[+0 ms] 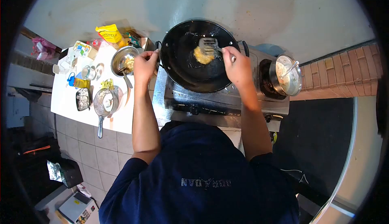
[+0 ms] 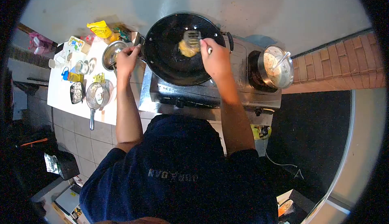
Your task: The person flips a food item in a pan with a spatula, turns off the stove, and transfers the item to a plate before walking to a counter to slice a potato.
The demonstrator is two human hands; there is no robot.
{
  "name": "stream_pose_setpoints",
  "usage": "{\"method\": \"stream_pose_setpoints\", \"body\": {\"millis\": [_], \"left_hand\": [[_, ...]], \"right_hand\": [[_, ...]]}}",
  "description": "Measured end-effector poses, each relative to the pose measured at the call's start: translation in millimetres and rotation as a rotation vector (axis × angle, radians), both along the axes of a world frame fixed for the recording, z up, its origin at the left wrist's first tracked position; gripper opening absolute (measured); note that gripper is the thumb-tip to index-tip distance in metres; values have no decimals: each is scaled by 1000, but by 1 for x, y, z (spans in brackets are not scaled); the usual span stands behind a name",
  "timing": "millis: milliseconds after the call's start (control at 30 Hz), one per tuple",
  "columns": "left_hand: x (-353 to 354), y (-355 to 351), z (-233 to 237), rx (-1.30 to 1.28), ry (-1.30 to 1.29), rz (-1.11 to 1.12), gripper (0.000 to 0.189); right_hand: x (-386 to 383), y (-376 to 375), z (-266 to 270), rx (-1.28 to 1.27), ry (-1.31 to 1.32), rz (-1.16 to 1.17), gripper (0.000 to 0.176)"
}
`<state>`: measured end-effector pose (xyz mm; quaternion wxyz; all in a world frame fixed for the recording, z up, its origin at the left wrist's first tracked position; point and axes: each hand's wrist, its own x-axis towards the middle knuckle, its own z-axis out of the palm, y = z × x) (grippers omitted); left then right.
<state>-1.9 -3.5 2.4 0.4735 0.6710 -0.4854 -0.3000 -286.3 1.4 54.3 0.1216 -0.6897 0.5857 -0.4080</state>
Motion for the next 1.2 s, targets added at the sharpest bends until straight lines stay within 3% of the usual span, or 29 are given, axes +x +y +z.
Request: {"method": "stream_pose_setpoints", "body": {"millis": [167, 300, 433, 633, 733, 833, 967, 1033, 1100, 1200], "left_hand": [[4, -5, -10, -15, 57, -13, 35], [3, -3, -10, -30, 32, -3, 35], [3, -4, -7, -2, 28, -11, 35], [1, -1, -2, 2, -15, 0, 36], [-1, -1, -2, 3, -25, 17, 36], [-2, 1, 3, 5, -20, 26, 36], [0, 0, -1, 3, -6, 14, 35], [1, -1, -4, 8, -12, 20, 35], [0, -1, -3, 10, -17, 23, 36], [-1, 1, 1, 17, -34, 27, 36]], "right_hand": [[-3, 8, -1, 185, -53, 85, 23], [-9, 6, 4, 89, 22, -35, 22], [7, -1, -8, -64, -55, 64, 21], [0, 6, 2, 151, -88, 74, 25], [-2, 5, 16, 117, 113, -38, 21], [4, 2, -1, -65, -37, 109, 21], [-1, 11, 1, 89, -97, 123, 21], [-3, 11, 8, 144, -50, 55, 21], [-6, 7, 7, 44, 63, -28, 21], [2, 2, -2, -39, 41, 51, 20]]}}
